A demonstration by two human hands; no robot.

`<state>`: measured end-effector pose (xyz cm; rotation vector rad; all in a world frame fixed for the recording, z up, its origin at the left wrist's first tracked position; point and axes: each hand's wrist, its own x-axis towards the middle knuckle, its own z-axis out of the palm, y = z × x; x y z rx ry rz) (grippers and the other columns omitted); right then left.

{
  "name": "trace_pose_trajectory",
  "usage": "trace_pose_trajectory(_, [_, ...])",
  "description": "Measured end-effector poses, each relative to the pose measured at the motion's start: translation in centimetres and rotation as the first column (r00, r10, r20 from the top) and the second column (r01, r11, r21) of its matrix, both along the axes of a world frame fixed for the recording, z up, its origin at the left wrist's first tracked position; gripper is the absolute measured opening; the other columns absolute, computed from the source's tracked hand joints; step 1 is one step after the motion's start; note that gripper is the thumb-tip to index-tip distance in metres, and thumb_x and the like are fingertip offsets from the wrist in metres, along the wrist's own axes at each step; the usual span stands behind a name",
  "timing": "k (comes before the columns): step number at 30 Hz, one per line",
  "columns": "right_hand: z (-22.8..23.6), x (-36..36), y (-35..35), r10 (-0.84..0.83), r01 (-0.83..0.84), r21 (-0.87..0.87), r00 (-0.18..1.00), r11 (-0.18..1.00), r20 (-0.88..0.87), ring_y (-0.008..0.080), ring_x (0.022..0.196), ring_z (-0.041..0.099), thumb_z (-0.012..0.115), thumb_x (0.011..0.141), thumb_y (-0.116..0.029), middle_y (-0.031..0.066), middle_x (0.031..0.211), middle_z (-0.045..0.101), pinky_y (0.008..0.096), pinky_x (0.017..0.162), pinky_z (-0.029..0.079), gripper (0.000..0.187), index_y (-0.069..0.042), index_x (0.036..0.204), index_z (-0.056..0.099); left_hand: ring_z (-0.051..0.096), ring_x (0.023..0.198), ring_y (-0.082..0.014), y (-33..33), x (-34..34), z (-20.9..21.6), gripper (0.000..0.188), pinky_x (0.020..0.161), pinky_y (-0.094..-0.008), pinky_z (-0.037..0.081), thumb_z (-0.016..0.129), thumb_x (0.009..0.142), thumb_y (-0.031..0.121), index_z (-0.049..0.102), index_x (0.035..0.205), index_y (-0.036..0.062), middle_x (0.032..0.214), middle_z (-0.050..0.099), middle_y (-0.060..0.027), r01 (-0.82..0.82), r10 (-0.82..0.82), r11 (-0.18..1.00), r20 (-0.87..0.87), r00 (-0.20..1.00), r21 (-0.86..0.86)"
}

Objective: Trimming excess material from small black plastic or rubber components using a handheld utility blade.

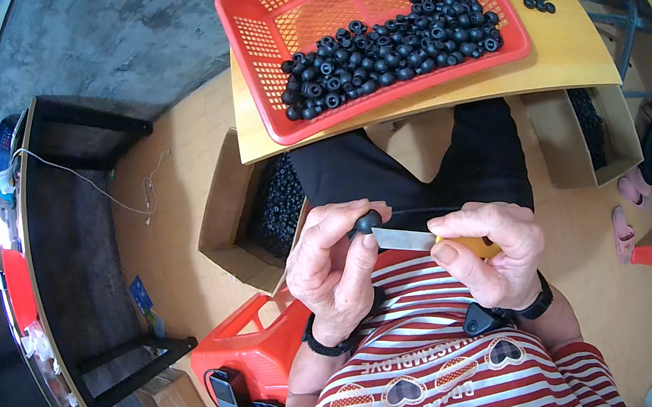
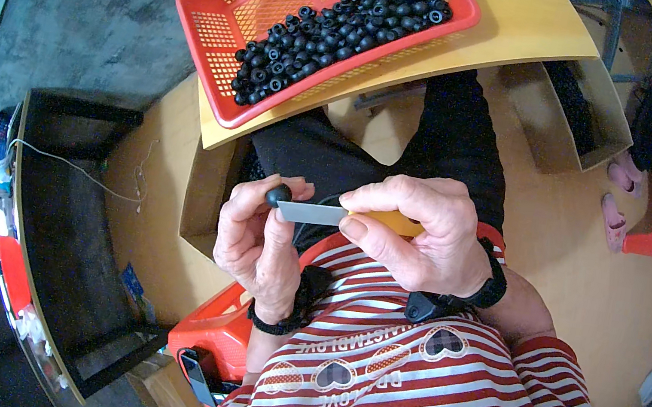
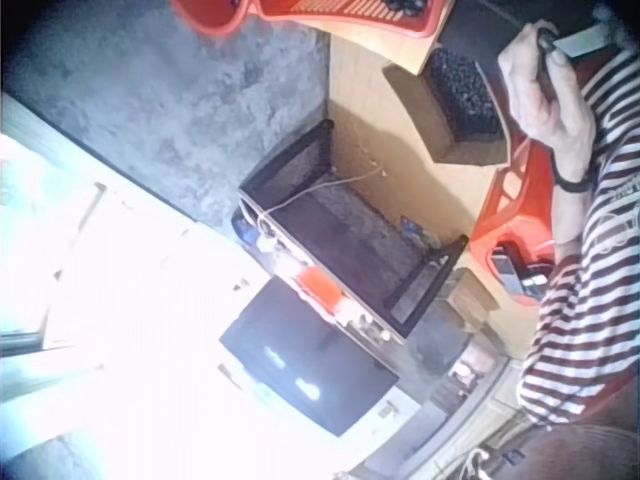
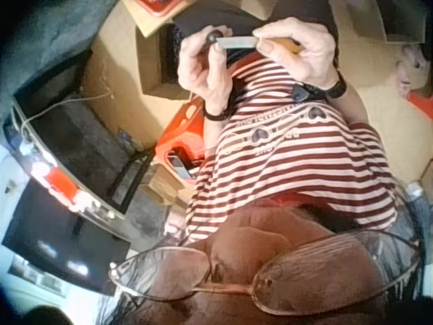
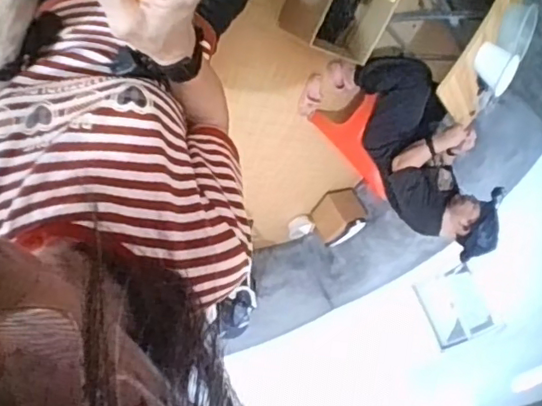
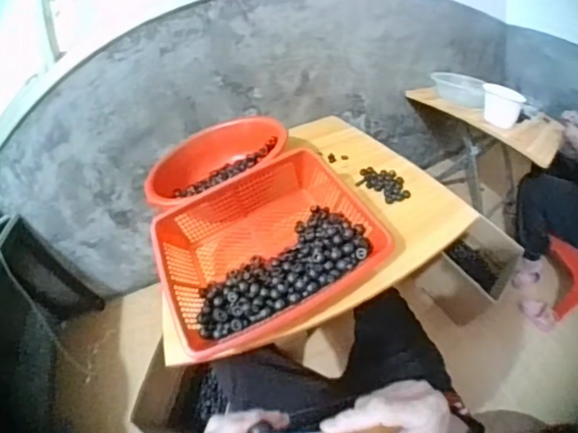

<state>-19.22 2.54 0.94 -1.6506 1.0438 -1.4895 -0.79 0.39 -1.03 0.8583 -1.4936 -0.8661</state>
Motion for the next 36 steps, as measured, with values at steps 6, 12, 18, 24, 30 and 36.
trace_pose_trajectory(6, [-0.1, 0.0, -0.1, 0.004, -0.004, 0.001, 1.0, 1.0, -0.003, 0.0154, 0.06, 0.066, 0.073, 0.079, -0.003, 0.0112, 0.073, 0.068, 0.0252, 0.051, 0.048, 0.015, 0.001, 0.092, 0.066, 0.066, 0.086, -0.0252, 0.0, 0.0, 0.0, 0.024, 0.08, -0.0373, 0.056, 0.063, 0.089, 0.004, 0.057, 0.111, -0.0037, 0.098, 0.063, -0.018, -0.003, 0.003, 1.0, -0.016, 1.0, -0.001])
trace_pose_trajectory(12, [-0.2, 0.1, -0.1, 0.003, -0.003, -0.007, 1.0, 1.0, 0.009, 0.0151, 0.06, 0.066, 0.072, 0.079, -0.003, 0.0114, 0.074, 0.068, 0.0249, 0.051, 0.048, 0.015, 0.001, 0.092, 0.066, 0.067, 0.082, -0.0239, -0.1, -0.3, 0.2, 0.021, 0.076, -0.0299, 0.052, 0.063, 0.084, -0.004, 0.063, 0.105, -0.0039, 0.091, 0.068, -0.0166, -0.056, 0.055, 0.998, -0.044, 0.998, -0.021])
trace_pose_trajectory(18, [-0.2, 0.1, -0.2, -0.005, 0.005, -0.02, 1.0, 1.0, 0.004, 0.0151, 0.061, 0.067, 0.072, 0.08, -0.002, 0.0118, 0.074, 0.068, 0.0247, 0.052, 0.048, 0.014, 0.001, 0.092, 0.066, 0.066, 0.087, -0.0241, 0.0, 0.2, -0.1, 0.023, 0.08, -0.0369, 0.057, 0.062, 0.088, 0.001, 0.058, 0.11, -0.004, 0.097, 0.062, -0.0162, -0.014, 0.015, 0.999, 0.021, 1.0, -0.035])
trace_pose_trajectory(24, [-0.1, 0.1, 0.0, -0.001, 0.001, 0.003, 1.0, 1.0, -0.016, 0.0156, 0.061, 0.066, 0.07, 0.077, -0.003, 0.012, 0.076, 0.069, 0.0241, 0.058, 0.05, 0.018, 0.001, 0.095, 0.067, 0.065, 0.086, -0.0231, 0.0, 0.0, 0.2, 0.022, 0.079, -0.036, 0.057, 0.063, 0.088, 0.001, 0.058, 0.109, -0.0041, 0.097, 0.062, -0.0159, -0.037, 0.038, 0.998, 0.032, 0.999, -0.041])
trace_pose_trajectory(30, [-1.2, 0.3, -1.4, -0.192, 0.201, 0.094, 0.976, 0.975, -0.103, 0.0094, 0.059, 0.061, 0.067, 0.086, -0.006, 0.0059, 0.068, 0.064, 0.0232, 0.054, 0.046, 0.008, 0.0, 0.091, 0.065, 0.064, 0.08, -0.024, 0.2, -0.7, 1.4, 0.017, 0.074, -0.0321, 0.052, 0.063, 0.087, 0.001, 0.06, 0.103, -0.0032, 0.087, 0.066, -0.0179, 0.079, -0.069, 0.984, 0.07, 0.995, -0.16])
trace_pose_trajectory(36, [-0.8, 0.6, -0.5, -0.202, 0.056, 0.326, 0.879, 0.944, 0.432, -0.0024, 0.068, 0.046, 0.066, 0.089, -0.008, -0.0042, 0.077, 0.058, 0.0151, 0.06, 0.038, 0.013, -0.001, 0.096, 0.059, 0.066, 0.08, -0.0237, 0.6, -1.1, 0.8, 0.016, 0.075, -0.035, 0.055, 0.061, 0.089, 0.003, 0.057, 0.104, -0.0006, 0.092, 0.066, -0.0189, 0.095, -0.064, 0.986, -0.215, 0.975, 0.138])
